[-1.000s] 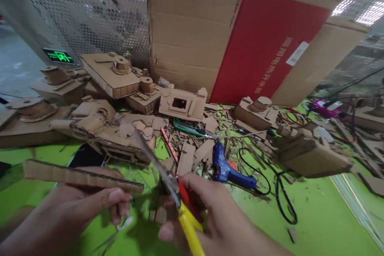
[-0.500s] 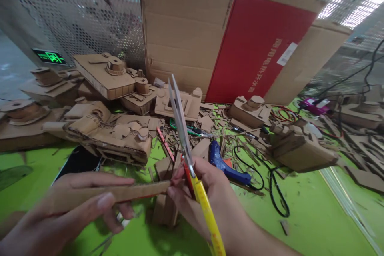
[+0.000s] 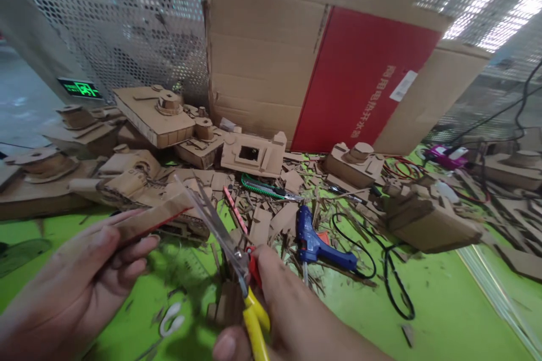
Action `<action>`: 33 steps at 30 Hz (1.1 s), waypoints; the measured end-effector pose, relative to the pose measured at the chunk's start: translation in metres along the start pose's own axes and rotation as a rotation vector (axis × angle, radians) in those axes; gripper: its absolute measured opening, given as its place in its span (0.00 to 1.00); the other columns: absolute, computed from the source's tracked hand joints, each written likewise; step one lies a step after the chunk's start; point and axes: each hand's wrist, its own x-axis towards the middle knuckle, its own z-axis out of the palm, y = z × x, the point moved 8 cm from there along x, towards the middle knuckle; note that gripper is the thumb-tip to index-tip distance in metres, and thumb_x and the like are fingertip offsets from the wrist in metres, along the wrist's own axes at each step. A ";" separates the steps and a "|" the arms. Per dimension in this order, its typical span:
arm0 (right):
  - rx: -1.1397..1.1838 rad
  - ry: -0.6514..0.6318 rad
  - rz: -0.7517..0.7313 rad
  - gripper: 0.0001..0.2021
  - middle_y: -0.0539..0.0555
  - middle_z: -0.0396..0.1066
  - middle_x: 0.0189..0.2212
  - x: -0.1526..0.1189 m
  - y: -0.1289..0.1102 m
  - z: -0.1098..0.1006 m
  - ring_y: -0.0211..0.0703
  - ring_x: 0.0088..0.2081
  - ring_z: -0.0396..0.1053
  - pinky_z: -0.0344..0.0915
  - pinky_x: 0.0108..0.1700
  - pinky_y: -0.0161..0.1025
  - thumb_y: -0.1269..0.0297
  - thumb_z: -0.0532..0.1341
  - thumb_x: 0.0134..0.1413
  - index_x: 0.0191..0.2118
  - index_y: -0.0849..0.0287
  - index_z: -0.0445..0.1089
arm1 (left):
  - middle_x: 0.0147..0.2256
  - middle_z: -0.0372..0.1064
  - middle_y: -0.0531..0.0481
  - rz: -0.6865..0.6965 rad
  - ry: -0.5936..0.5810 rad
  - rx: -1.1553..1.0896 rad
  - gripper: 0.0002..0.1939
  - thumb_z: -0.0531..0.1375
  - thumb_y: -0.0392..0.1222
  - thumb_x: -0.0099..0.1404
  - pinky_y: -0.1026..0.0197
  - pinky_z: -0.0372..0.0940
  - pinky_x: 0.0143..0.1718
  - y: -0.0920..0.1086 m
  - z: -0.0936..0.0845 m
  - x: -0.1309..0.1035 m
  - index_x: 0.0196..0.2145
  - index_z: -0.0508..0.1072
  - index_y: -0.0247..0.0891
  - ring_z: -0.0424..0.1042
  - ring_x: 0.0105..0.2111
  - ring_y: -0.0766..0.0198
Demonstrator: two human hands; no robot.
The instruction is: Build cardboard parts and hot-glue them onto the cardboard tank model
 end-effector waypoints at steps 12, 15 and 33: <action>0.075 -0.017 0.019 0.16 0.57 0.82 0.35 0.000 0.008 0.009 0.51 0.35 0.79 0.79 0.39 0.42 0.44 0.62 0.69 0.46 0.51 0.73 | 0.33 0.89 0.49 -0.068 -0.048 0.087 0.21 0.84 0.41 0.46 0.72 0.79 0.26 -0.012 0.004 -0.004 0.39 0.86 0.42 0.88 0.30 0.57; 0.028 0.031 0.016 0.14 0.58 0.81 0.37 0.001 0.013 0.008 0.51 0.35 0.78 0.78 0.39 0.42 0.46 0.62 0.69 0.45 0.52 0.71 | 0.32 0.89 0.48 -0.072 -0.028 0.108 0.24 0.85 0.43 0.42 0.69 0.79 0.24 -0.011 0.006 -0.005 0.37 0.86 0.41 0.88 0.28 0.54; 0.383 0.181 0.177 0.25 0.48 0.65 0.25 0.004 0.035 0.006 0.38 0.24 0.62 0.64 0.23 0.34 0.39 0.70 0.61 0.30 0.53 0.62 | 0.27 0.87 0.40 -0.267 -0.335 0.293 0.17 0.78 0.52 0.58 0.63 0.78 0.27 -0.034 0.032 -0.028 0.38 0.87 0.38 0.85 0.26 0.53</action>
